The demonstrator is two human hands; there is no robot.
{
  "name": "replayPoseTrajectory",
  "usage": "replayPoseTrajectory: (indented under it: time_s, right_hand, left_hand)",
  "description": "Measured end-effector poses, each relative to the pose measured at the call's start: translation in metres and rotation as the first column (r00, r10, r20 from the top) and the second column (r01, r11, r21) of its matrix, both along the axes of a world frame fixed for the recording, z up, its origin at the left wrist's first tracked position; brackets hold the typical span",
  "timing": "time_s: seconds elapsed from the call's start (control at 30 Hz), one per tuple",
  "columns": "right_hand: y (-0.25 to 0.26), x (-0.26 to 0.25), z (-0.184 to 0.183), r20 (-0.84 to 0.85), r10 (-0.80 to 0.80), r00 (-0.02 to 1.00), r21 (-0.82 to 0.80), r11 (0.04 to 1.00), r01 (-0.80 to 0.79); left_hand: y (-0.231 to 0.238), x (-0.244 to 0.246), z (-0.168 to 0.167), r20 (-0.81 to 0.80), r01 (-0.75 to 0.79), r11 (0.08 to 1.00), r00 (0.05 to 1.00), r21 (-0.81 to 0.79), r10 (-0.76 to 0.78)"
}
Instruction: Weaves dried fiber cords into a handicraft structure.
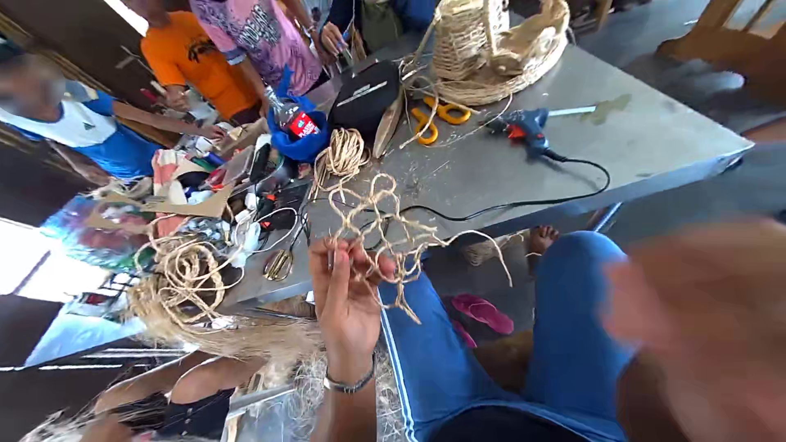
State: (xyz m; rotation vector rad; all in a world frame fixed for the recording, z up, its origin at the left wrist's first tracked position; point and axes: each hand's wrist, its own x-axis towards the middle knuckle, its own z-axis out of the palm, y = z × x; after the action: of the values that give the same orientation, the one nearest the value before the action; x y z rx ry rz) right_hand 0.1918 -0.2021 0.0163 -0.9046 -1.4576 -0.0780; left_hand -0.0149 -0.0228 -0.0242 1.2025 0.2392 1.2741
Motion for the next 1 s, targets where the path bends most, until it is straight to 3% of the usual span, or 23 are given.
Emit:
replayPoseTrajectory:
  time_s: [0.07, 0.17, 0.27, 0.5, 0.63, 0.73, 0.87, 0.93, 1.0]
  right_hand:
    - [0.052, 0.014, -0.026, 0.037, -0.058, 0.998, 0.042, 0.998, 0.057]
    - [0.099, 0.026, -0.061, 0.093, 0.059, 0.994, -0.31, 0.95, -0.027]
    - [0.12, 0.021, -0.091, 0.04, 0.217, 0.975, -0.511, 0.843, -0.166]
    - [0.13, 0.036, -0.112, -0.206, 0.391, 0.897, -0.643, 0.636, -0.426]
    - [0.133, 0.039, -0.14, -0.167, 0.45, 0.877, -0.718, 0.553, -0.421]
    - [0.145, 0.02, -0.176, -0.13, 0.347, 0.929, -0.746, 0.583, -0.322]
    - [0.154, -0.004, -0.205, -0.171, 0.217, 0.961, -0.738, 0.618, -0.271]
    - [0.155, -0.001, -0.205, -0.167, 0.237, 0.957, -0.735, 0.617, -0.281]
    - [0.156, 0.002, -0.202, -0.158, 0.253, 0.955, -0.729, 0.622, -0.285]
  left_hand:
    - [-0.006, -0.002, -0.011, 0.016, 0.036, 0.999, 0.999, -0.004, -0.036]
    - [-0.006, -0.001, -0.024, 0.023, 0.027, 0.999, 0.999, -0.025, -0.027]
    - [-0.002, -0.002, -0.039, 0.024, 0.021, 0.993, 1.0, -0.118, -0.019]
    - [-0.005, -0.031, -0.066, -0.073, -0.171, 0.964, 0.985, -0.206, 0.159]
    - [-0.026, -0.052, -0.105, -0.24, -0.305, 0.901, 0.941, -0.307, 0.237]
    - [-0.037, -0.061, -0.147, -0.391, -0.463, 0.82, 0.861, -0.335, 0.327]
    - [-0.041, -0.068, -0.176, -0.624, -0.691, 0.71, 0.618, -0.14, 0.478]
    - [-0.044, -0.074, -0.175, -0.646, -0.698, 0.703, 0.475, 0.138, 0.598]
    - [-0.041, -0.076, -0.166, -0.503, -0.607, 0.614, 0.371, 0.505, 0.78]
